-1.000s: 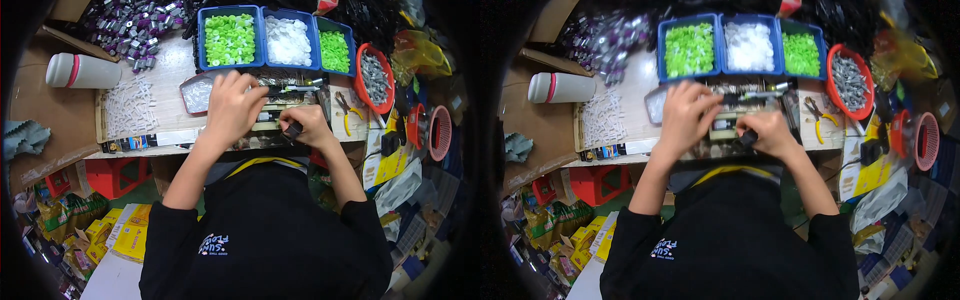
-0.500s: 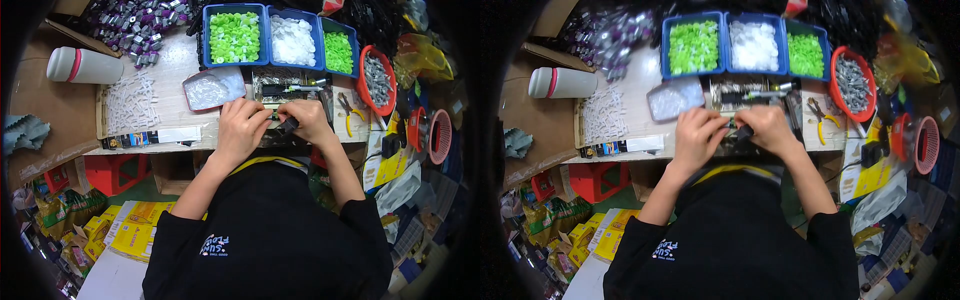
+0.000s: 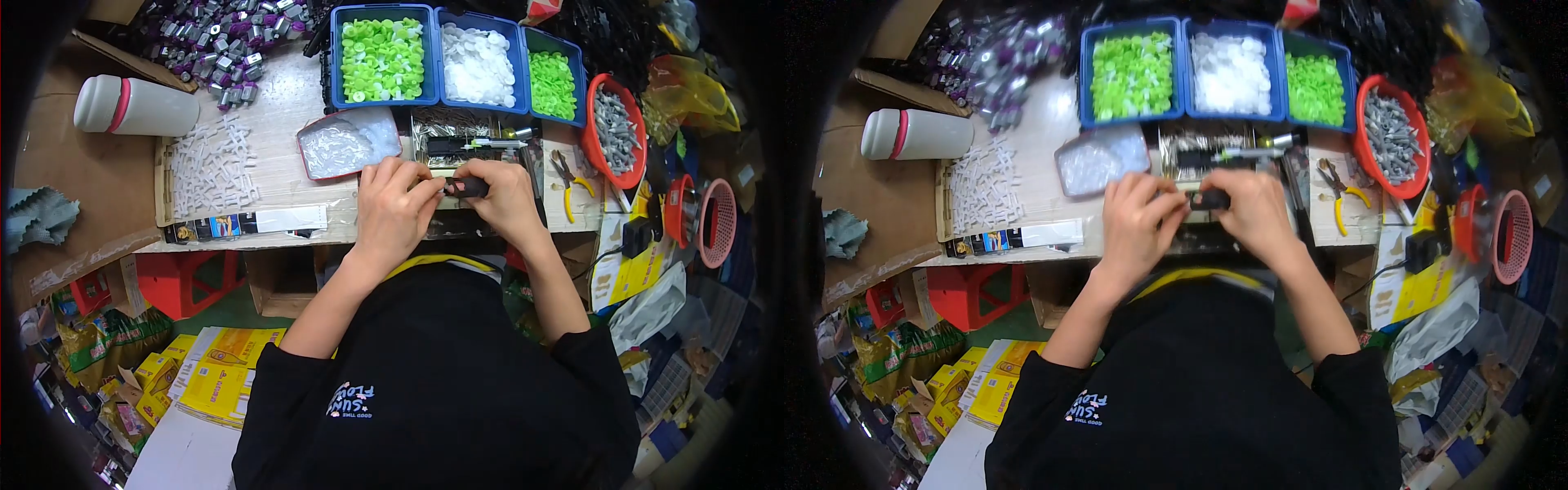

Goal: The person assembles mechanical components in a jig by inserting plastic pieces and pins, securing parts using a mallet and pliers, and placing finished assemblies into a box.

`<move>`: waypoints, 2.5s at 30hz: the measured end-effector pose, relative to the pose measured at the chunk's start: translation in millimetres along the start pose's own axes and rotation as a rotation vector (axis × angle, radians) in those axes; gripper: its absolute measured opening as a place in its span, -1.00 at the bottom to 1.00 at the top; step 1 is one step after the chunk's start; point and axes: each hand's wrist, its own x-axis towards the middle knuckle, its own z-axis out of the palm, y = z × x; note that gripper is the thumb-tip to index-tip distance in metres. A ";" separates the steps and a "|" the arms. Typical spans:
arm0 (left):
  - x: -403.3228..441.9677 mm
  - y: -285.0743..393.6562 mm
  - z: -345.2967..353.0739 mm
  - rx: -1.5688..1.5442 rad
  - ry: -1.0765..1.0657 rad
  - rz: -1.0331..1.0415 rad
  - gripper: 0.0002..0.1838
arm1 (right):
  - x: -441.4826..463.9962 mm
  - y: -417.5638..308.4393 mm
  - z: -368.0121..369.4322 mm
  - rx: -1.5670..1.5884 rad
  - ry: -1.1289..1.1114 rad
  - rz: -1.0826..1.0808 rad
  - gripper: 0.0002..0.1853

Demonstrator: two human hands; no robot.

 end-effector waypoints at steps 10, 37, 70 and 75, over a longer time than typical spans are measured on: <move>0.9 -0.7 -1.6 0.010 0.003 0.002 -0.85 | 6.7 -0.4 -4.1 -0.023 -0.011 -0.052 -0.81; 55.0 -20.4 17.2 0.115 -0.053 0.121 -0.91 | 37.6 19.6 -15.1 -0.457 0.074 -0.388 -0.90; 63.3 -28.6 9.1 0.145 -0.182 0.252 -0.85 | 54.3 37.3 -9.2 -0.537 0.059 -0.698 -0.90; 62.9 -24.7 14.2 0.155 -0.139 0.233 -0.91 | 54.3 38.9 -16.9 -0.527 0.028 -0.725 -0.91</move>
